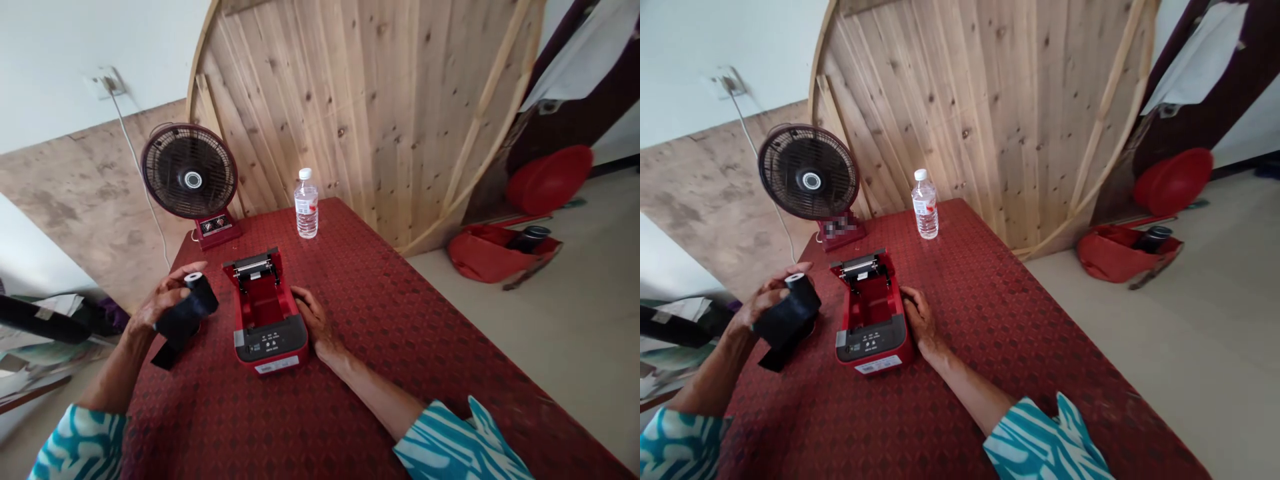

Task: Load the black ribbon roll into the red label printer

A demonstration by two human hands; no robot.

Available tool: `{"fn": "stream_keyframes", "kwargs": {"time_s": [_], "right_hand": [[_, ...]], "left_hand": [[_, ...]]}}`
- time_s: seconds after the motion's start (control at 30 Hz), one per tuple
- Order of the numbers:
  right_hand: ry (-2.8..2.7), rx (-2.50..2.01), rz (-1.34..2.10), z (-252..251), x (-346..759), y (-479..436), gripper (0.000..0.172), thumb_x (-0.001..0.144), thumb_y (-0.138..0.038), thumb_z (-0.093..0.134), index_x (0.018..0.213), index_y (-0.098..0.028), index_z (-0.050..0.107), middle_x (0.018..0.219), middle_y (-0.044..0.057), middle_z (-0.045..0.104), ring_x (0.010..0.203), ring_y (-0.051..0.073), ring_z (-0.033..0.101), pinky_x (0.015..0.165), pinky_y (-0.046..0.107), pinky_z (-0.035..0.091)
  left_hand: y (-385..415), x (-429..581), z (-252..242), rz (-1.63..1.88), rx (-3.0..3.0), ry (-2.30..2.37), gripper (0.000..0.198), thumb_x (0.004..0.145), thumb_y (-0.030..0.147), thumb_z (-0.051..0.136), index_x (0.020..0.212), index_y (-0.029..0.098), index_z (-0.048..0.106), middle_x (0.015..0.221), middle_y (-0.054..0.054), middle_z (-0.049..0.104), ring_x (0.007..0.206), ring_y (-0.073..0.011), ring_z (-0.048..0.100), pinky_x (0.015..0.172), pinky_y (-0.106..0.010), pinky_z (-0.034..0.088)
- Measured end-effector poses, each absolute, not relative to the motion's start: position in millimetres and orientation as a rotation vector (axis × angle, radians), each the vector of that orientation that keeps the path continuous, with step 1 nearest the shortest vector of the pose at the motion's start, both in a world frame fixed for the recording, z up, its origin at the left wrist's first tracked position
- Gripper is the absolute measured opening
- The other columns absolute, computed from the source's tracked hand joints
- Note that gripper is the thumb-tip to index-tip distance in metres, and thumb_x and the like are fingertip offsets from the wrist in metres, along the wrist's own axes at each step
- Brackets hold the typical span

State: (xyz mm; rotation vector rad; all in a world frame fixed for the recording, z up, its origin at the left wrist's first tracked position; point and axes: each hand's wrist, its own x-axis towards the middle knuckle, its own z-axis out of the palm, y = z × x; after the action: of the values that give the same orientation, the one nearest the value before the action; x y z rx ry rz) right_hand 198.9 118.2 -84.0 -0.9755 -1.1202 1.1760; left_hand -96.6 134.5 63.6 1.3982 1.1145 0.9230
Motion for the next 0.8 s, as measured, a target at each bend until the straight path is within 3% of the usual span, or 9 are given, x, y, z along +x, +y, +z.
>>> {"fn": "stream_keyframes", "kwargs": {"time_s": [0.17, 0.37, 0.53, 0.8], "right_hand": [[-1.135, -0.969, 1.144, -82.3, 198.0, 117.2, 0.034, 0.087, -0.040, 0.049, 0.114, -0.025, 0.063, 0.120, 0.005, 0.065, 0.116, 0.023, 0.057, 0.103, 0.042, 0.042], [-1.153, -0.948, 1.102, -87.5, 195.4, 120.8, 0.031, 0.087, -0.034, 0.048, 0.112, -0.025, 0.064, 0.118, 0.004, 0.066, 0.114, 0.021, 0.058, 0.103, 0.041, 0.042], [-1.131, -0.925, 1.064, -93.2, 190.9, 127.2, 0.029, 0.085, -0.029, 0.048, 0.108, -0.026, 0.065, 0.113, 0.003, 0.066, 0.111, 0.020, 0.059, 0.102, 0.038, 0.043], [-1.163, -0.938, 1.081, -85.8, 196.2, 125.0, 0.030, 0.086, -0.030, 0.048, 0.110, -0.024, 0.064, 0.114, 0.004, 0.066, 0.111, 0.020, 0.059, 0.102, 0.038, 0.043]], "left_hand": [[100.5, -37.8, 70.8, 0.756, 1.460, 0.946, 0.037, 0.067, 0.038, 0.081, 0.095, 0.016, 0.069, 0.084, -0.004, 0.069, 0.070, -0.0149, 0.062, 0.062, -0.021, 0.049], [104.4, 15.3, 81.2, 0.461, 1.791, 0.989, 0.029, 0.080, 0.033, 0.069, 0.104, 0.017, 0.066, 0.096, -0.007, 0.069, 0.084, -0.0180, 0.061, 0.069, -0.023, 0.048], [108.7, 6.7, 73.4, 0.595, 1.571, 0.963, 0.032, 0.081, 0.037, 0.069, 0.107, 0.018, 0.067, 0.085, -0.002, 0.068, 0.076, -0.0153, 0.060, 0.068, -0.023, 0.046], [91.0, 7.7, 50.3, 0.814, 1.087, 0.726, 0.041, 0.075, 0.042, 0.068, 0.101, 0.011, 0.073, 0.068, -0.006, 0.068, 0.052, -0.0157, 0.059, 0.054, -0.029, 0.050]]}}
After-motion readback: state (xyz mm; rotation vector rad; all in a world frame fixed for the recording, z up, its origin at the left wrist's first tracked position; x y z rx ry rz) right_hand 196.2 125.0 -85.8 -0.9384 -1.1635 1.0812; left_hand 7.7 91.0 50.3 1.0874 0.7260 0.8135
